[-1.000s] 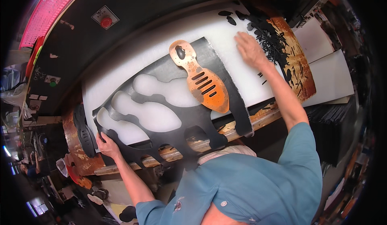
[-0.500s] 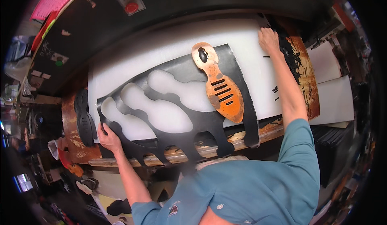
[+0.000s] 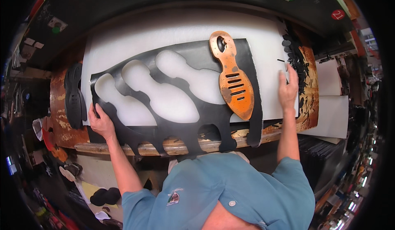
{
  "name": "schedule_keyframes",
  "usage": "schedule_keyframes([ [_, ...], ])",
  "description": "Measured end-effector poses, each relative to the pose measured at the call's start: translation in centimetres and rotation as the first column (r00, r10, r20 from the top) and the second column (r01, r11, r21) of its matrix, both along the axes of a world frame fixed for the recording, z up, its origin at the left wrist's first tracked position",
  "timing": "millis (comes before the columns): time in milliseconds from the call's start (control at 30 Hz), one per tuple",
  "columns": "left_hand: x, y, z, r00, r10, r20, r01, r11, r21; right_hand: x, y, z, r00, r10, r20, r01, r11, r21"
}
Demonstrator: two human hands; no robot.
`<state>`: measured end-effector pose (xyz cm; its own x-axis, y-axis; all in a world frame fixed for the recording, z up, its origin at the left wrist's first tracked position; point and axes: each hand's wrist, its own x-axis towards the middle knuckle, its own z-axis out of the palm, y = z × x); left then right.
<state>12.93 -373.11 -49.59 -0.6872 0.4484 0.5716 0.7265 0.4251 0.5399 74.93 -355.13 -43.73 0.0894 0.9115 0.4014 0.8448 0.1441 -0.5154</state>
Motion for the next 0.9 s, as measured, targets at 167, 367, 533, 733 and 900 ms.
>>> schedule_keyframes([
  [167, 0.0, 0.2, 0.0, 0.999, -0.035, 0.031, 0.033, 0.998, 0.053, -12.1, -5.6, -1.0, 0.779, 0.499, 0.379, -0.492, 0.862, -0.123],
  [367, -0.2, 0.1, -0.1, 0.996, -0.078, -0.032, 0.079, 0.996, 0.043, -12.4, -4.6, 0.0, 0.875, 0.478, 0.082, -0.473, 0.878, -0.073],
  [533, -1.2, -0.8, -0.2, 0.986, -0.162, -0.035, 0.163, 0.986, 0.027, -8.0, -4.2, 3.8, 0.588, 0.201, -0.784, -0.612, 0.744, -0.269],
  [733, -1.4, -7.9, -1.6, 0.971, -0.116, 0.210, 0.082, 0.984, 0.161, -1.1, -5.7, 1.7, 0.951, 0.287, -0.115, -0.296, 0.952, -0.077],
  [900, -0.3, -17.0, -2.7, 0.957, 0.019, 0.289, -0.061, 0.989, 0.138, -2.2, -7.6, -0.8, 0.947, 0.195, 0.257, -0.231, 0.965, 0.120],
])
